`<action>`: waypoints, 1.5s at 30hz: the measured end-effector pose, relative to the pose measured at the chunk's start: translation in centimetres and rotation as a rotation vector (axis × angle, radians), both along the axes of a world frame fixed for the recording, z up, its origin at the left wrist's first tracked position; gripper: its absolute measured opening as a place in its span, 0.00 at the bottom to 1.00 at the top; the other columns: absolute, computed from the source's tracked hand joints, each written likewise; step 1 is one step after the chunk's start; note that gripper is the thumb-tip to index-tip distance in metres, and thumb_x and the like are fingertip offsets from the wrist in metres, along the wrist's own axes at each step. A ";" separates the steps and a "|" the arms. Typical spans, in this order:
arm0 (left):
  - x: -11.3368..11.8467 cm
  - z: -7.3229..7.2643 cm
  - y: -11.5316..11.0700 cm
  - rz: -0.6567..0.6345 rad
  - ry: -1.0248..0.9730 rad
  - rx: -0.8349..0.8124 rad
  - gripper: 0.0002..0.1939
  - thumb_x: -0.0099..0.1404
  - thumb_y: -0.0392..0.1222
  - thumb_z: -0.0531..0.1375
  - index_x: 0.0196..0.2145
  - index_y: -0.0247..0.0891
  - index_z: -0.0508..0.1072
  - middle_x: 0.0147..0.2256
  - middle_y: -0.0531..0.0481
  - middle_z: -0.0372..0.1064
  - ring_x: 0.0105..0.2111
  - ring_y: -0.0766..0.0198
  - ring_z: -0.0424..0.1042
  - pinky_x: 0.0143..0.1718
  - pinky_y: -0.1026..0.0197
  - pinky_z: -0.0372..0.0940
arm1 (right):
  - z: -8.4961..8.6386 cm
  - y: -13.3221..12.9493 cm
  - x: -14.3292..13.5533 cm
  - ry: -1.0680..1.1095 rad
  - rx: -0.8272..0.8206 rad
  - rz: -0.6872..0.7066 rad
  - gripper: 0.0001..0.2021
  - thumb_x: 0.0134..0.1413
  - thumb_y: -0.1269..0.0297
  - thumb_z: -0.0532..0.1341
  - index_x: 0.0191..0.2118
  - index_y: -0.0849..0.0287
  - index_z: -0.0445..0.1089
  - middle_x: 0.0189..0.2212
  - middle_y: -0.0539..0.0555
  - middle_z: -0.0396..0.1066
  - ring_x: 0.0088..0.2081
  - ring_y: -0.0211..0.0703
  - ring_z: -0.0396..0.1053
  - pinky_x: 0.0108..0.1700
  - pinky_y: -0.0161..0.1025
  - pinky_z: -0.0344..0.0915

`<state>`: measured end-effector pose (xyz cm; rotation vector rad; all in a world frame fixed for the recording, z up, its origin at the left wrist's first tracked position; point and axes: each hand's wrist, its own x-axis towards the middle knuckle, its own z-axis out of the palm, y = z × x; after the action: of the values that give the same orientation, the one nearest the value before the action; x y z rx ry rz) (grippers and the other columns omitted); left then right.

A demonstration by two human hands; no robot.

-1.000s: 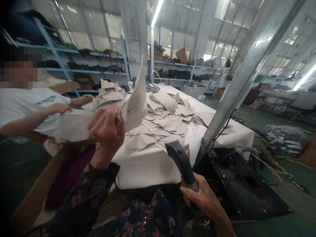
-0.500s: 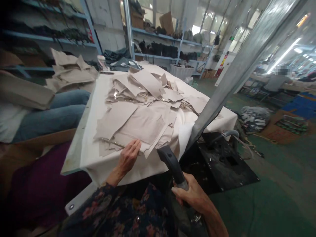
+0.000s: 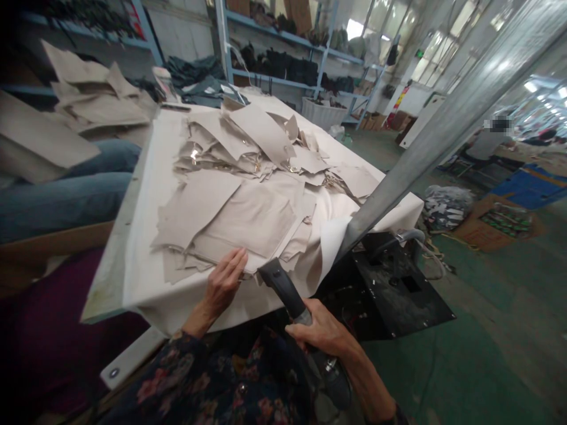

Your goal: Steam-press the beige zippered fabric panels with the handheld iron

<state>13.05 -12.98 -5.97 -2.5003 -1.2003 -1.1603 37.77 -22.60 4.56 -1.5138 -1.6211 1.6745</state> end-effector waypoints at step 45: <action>-11.0 6.5 2.8 0.407 -1.595 -0.959 0.09 0.55 0.39 0.58 0.22 0.31 0.66 0.19 0.45 0.69 0.18 0.65 0.71 0.23 0.64 0.67 | 3.2 5.2 -9.6 -0.042 0.140 0.315 0.05 0.48 0.65 0.60 0.32 0.59 0.62 0.16 0.44 0.63 0.16 0.33 0.60 0.18 0.28 0.57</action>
<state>2.07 -10.21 0.48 -0.8603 -2.8224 -2.9924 28.20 -17.38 7.77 -1.2860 -2.0402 1.6479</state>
